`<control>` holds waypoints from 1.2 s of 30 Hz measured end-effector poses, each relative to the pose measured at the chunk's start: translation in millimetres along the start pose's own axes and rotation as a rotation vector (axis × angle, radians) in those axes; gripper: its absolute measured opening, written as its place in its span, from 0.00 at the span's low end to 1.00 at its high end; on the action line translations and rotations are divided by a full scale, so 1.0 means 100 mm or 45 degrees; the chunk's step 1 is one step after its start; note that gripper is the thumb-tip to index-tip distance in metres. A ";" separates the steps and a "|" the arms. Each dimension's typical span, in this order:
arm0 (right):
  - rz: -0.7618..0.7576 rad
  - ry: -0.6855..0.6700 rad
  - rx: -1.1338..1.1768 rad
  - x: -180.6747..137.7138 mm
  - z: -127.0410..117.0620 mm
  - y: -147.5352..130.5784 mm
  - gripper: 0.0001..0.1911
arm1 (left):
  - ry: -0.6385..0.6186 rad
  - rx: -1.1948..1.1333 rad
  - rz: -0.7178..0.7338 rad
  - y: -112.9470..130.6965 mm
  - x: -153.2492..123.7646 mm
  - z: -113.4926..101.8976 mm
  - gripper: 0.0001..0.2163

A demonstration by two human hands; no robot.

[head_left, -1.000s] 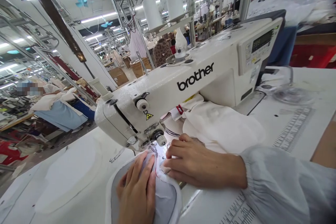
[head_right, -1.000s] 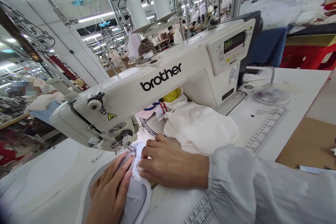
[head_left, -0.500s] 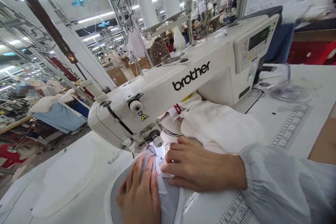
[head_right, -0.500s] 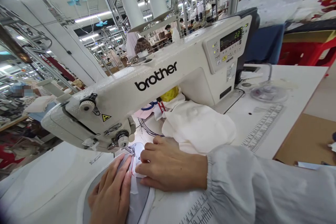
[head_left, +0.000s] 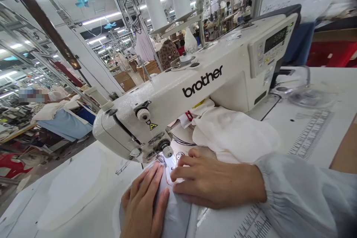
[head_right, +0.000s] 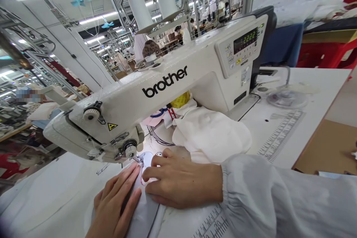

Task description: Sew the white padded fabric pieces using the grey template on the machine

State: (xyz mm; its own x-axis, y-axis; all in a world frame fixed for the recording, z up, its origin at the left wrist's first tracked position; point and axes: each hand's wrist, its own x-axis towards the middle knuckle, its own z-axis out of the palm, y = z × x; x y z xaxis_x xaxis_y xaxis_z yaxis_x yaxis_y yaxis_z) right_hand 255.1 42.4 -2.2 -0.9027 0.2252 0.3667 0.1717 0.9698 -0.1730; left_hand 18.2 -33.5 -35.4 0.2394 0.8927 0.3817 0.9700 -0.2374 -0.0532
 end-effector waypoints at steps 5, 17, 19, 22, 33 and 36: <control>-0.059 -0.019 0.040 -0.03 -0.05 0.10 0.07 | -0.083 0.157 -0.332 0.37 0.01 -0.06 0.21; -0.010 -0.030 0.094 -0.04 -0.06 0.17 0.08 | -0.199 0.189 -0.517 0.59 0.08 -0.09 0.25; -0.001 -0.030 0.085 -0.04 -0.06 0.17 0.08 | -0.197 0.170 -0.530 0.59 0.09 -0.08 0.25; 0.019 -0.026 0.064 -0.04 -0.08 0.17 0.08 | -0.193 0.138 -0.555 0.59 0.11 -0.08 0.26; 0.060 -0.025 0.040 0.01 -0.09 0.23 0.07 | -0.235 0.122 -0.691 0.59 0.25 -0.08 0.24; 0.057 -0.017 0.044 0.01 -0.09 0.24 0.07 | -0.246 0.126 -0.705 0.59 0.26 -0.07 0.24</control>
State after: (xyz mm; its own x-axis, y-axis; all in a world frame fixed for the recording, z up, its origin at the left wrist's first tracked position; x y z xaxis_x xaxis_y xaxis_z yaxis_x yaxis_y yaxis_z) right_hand 261.7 67.3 2.5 -0.8995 0.2667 0.3461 0.1983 0.9550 -0.2206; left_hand 81.3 -26.7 -21.5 -0.3087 0.9293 0.2029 0.9500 0.3119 0.0166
